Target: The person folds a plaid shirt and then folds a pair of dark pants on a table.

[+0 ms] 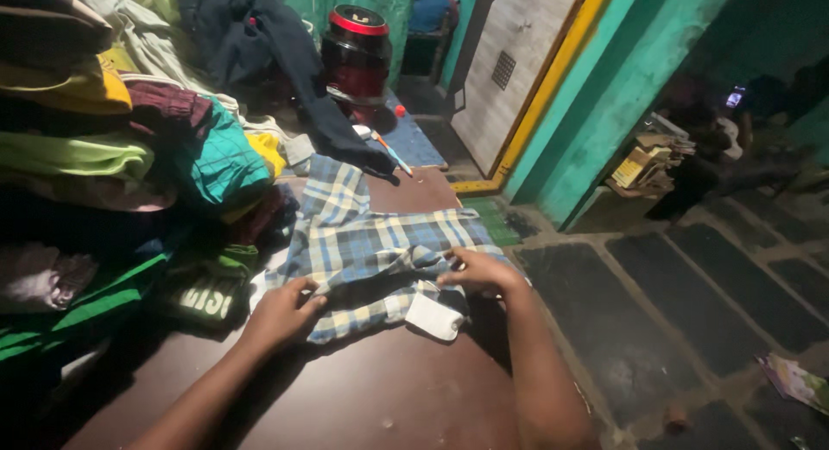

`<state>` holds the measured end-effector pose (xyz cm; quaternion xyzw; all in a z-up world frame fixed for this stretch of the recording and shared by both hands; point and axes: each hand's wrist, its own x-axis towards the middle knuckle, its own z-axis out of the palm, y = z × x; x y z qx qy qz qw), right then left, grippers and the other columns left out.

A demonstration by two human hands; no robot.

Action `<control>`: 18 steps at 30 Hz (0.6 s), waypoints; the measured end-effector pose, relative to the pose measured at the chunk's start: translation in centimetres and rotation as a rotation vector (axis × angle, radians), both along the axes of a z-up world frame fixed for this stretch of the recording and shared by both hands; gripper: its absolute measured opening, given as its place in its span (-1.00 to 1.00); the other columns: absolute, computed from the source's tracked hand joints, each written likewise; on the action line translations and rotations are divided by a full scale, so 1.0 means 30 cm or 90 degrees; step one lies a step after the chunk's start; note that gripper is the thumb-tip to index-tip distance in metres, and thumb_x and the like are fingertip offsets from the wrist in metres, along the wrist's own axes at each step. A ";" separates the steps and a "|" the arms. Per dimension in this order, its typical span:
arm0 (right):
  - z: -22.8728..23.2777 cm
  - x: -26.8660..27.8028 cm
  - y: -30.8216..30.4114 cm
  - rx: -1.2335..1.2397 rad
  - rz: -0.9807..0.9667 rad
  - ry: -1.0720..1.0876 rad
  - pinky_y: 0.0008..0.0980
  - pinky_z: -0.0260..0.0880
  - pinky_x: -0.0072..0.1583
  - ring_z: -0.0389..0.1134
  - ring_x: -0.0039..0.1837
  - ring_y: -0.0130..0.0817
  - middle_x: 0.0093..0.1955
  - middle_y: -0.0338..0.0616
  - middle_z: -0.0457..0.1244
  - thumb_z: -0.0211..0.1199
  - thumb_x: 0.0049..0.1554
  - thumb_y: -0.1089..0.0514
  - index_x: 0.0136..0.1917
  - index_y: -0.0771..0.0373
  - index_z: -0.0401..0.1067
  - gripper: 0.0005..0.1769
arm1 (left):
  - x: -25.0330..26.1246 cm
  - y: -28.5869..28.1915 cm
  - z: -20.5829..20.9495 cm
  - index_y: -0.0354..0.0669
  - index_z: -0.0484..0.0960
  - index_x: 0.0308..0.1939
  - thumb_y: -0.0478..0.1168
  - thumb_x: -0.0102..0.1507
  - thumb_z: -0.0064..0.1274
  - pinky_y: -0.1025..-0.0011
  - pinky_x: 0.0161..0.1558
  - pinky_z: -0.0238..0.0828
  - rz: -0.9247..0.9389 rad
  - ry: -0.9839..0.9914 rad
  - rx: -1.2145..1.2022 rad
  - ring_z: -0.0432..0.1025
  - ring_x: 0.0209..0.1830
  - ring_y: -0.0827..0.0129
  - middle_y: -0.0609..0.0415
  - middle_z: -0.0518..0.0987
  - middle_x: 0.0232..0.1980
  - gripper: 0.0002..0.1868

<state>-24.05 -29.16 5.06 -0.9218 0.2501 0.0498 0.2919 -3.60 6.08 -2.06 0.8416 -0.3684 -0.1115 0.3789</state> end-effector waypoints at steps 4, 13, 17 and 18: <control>0.014 0.003 0.040 -0.070 0.057 0.019 -0.17 0.34 0.19 0.32 0.26 -0.06 0.25 0.04 0.30 0.53 -0.09 -0.08 0.32 0.18 0.36 -0.23 | -0.009 0.003 0.034 0.03 0.62 0.11 0.08 0.12 0.28 0.22 -0.08 0.53 -0.010 0.022 0.069 0.64 -0.16 0.09 -0.10 0.72 -0.19 -0.48; 0.181 -0.086 0.050 -0.440 0.011 -0.317 -0.12 0.33 0.16 0.42 0.16 -0.07 -0.03 -0.09 0.43 0.32 -0.03 0.19 -0.08 0.11 0.59 -0.80 | 0.048 -0.014 -0.060 0.11 0.62 0.09 -0.07 0.11 0.23 0.24 -0.10 0.54 -0.045 -0.018 0.020 0.64 -0.16 0.12 -0.04 0.73 -0.17 -0.55; 0.085 -0.146 -0.087 -0.104 0.111 0.044 -0.24 0.42 0.06 0.47 0.03 -0.20 -0.03 -0.08 0.45 0.47 -0.03 0.00 0.05 0.15 0.58 -0.62 | 0.019 0.000 -0.039 0.06 0.61 0.12 -0.08 0.14 0.21 0.24 -0.09 0.54 -0.037 -0.001 0.040 0.65 -0.19 0.11 -0.06 0.75 -0.23 -0.56; 0.056 -0.138 -0.131 -0.111 0.086 0.040 -0.25 0.43 0.06 0.49 0.02 -0.22 -0.02 -0.08 0.46 0.43 0.02 -0.03 0.06 0.15 0.60 -0.63 | 0.014 0.004 -0.023 0.04 0.60 0.13 -0.09 0.15 0.20 0.23 -0.10 0.54 -0.032 0.003 0.047 0.65 -0.20 0.11 -0.07 0.74 -0.24 -0.55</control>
